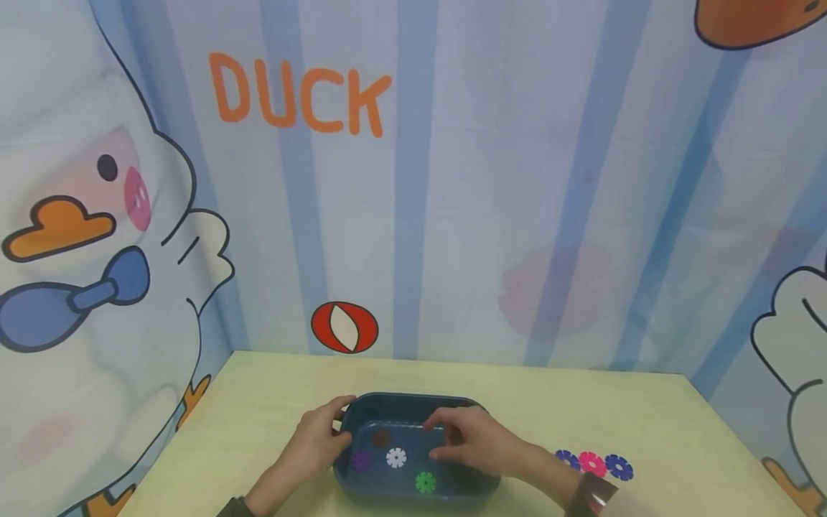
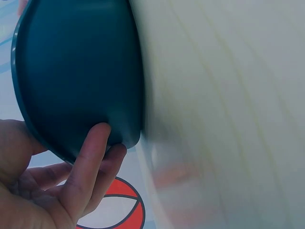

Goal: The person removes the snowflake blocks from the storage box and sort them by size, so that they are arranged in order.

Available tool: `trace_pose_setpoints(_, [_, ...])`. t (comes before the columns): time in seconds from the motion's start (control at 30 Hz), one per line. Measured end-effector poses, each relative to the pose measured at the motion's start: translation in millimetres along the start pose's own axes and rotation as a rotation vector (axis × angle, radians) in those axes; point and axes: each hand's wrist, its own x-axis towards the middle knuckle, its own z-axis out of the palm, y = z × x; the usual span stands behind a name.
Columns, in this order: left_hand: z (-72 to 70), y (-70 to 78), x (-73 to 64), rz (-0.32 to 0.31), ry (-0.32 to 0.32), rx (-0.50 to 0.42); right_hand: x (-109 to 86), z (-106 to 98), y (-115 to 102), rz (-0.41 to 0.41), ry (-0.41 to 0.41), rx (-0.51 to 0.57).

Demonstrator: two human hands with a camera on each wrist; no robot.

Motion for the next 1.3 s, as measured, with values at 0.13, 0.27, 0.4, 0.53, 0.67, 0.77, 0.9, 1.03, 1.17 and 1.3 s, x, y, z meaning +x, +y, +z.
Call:
trace_pose_setpoints(0.13, [-0.1,-0.5,-0.3,-0.004,-0.003,-0.005,5.3,7.7,-4.0,-0.028,-0.037,-0.123])
trace_pose_setpoints(0.27, [-0.1,-0.8,-0.2,-0.001,-0.002,-0.008,10.3,16.7,-0.8,-0.086,-0.077,-0.226])
trace_pose_setpoints(0.4, [1.6,-1.7,-0.3,-0.005,-0.005,-0.014,13.9,33.5,18.8,-0.186,-0.113,-0.323])
trace_pose_setpoints(0.53, [3.3,-1.6,-1.0,-0.004,-0.002,-0.011,12.2,38.2,14.8,-0.153,-0.149,-0.347])
trace_pose_setpoints(0.67, [2.3,0.0,-1.2,0.001,0.0,-0.007,10.1,35.9,1.6,-0.125,-0.141,-0.364])
trace_pose_setpoints(0.77, [0.4,1.1,-1.0,-0.001,-0.002,-0.004,10.7,35.2,-2.4,-0.119,-0.135,-0.369])
trace_pose_setpoints(0.9, [-1.9,1.4,-1.0,-0.006,-0.005,0.006,13.8,35.5,-2.9,-0.097,-0.135,-0.361])
trace_pose_setpoints(1.03, [-2.5,1.2,-1.0,-0.008,-0.004,0.01,16.4,37.5,7.3,-0.124,-0.129,-0.352])
trace_pose_setpoints(1.17, [-1.8,0.7,-0.6,-0.011,-0.009,0.006,16.3,33.8,7.9,-0.108,-0.172,-0.313])
trace_pose_setpoints(1.3, [-1.5,0.6,-0.4,-0.012,-0.012,0.002,14.5,23.1,-2.9,-0.03,-0.204,-0.256])
